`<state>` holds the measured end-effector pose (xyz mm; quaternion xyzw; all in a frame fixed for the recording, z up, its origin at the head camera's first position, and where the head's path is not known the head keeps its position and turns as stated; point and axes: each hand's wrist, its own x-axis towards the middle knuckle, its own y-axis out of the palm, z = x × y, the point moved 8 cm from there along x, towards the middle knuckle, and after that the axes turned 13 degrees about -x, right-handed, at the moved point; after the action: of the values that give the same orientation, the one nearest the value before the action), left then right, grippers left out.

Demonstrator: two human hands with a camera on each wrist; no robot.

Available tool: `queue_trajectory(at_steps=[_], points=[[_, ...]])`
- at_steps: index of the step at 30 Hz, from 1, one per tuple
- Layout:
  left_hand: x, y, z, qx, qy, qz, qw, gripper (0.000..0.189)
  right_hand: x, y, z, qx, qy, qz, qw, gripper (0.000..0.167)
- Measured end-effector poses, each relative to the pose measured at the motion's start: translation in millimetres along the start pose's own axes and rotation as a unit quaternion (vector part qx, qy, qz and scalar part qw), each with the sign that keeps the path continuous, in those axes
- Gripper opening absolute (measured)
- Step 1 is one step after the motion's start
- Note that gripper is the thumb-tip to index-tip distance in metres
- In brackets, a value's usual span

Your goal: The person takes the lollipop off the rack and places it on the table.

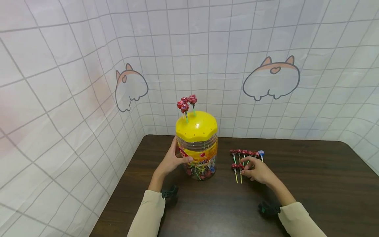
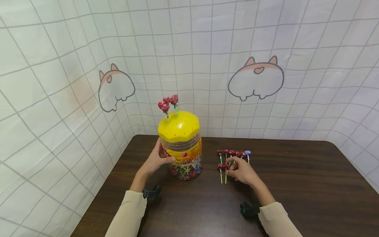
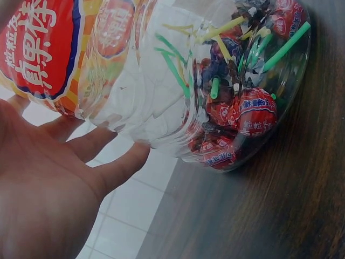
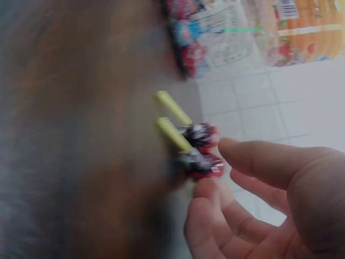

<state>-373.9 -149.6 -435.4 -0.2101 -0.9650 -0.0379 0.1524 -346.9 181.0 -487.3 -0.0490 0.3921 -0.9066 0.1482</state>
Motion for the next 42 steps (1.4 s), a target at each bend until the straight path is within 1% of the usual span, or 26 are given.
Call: queue_trajectory(at_steps=[4,7,9,11,15,18,21,26,27,30,33,36,42], points=[[-1.0,0.3,-0.2,-0.003,-0.002,-0.001,1.0,0.101,-4.3,-11,17,0.014,-0.033,0.015,0.9992,0.046],[-1.0,-0.4,0.2,-0.002,-0.003,-0.002,1.0,0.1,-10.2,-22,37,0.015,-0.064,0.005,0.9978,0.042],[-0.2,-0.5,0.7,-0.001,-0.004,-0.003,1.0,0.1,-15.1,-31,52,0.02,-0.083,-0.014,0.9962,0.037],[0.5,-0.9,0.5,0.0,-0.004,-0.004,1.0,0.1,-19.9,-39,68,0.026,-0.107,-0.042,0.993,0.032],[1.5,-1.2,-0.4,-0.002,-0.003,-0.005,1.0,0.101,-27.7,-51,104,0.036,-0.157,-0.098,0.982,0.026],[2.0,-0.7,-0.6,-0.003,-0.001,-0.003,1.0,0.102,-30.3,-57,130,0.034,-0.178,-0.129,0.9749,0.024],[2.2,-0.3,-0.4,-0.001,0.0,-0.001,1.0,0.102,-28.4,-63,156,0.037,-0.193,-0.161,0.9673,0.022],[2.6,0.6,-1.2,0.0,-0.001,-0.001,1.0,0.102,-15.7,-75,187,0.063,-0.204,-0.216,0.9528,0.023],[2.8,0.9,-1.5,0.001,-0.002,0.0,1.0,0.102,-12.2,-78,193,0.066,-0.208,-0.223,0.9502,0.024],[3.3,2.4,-3.5,-0.002,0.0,0.005,1.0,0.101,0.7,-84,212,0.069,-0.213,-0.231,0.9468,0.025],[3.0,2.5,-4.3,-0.006,0.002,0.005,1.0,0.101,15.6,-89,231,0.077,-0.223,-0.225,0.9453,0.026],[2.5,1.8,-2.9,-0.005,0.001,0.005,1.0,0.101,30.3,-92,245,0.084,-0.221,-0.217,0.947,0.028],[0.5,0.3,1.5,-0.002,-0.005,0.001,1.0,0.099,53.2,-90,258,0.086,-0.206,-0.195,0.9551,0.033]])
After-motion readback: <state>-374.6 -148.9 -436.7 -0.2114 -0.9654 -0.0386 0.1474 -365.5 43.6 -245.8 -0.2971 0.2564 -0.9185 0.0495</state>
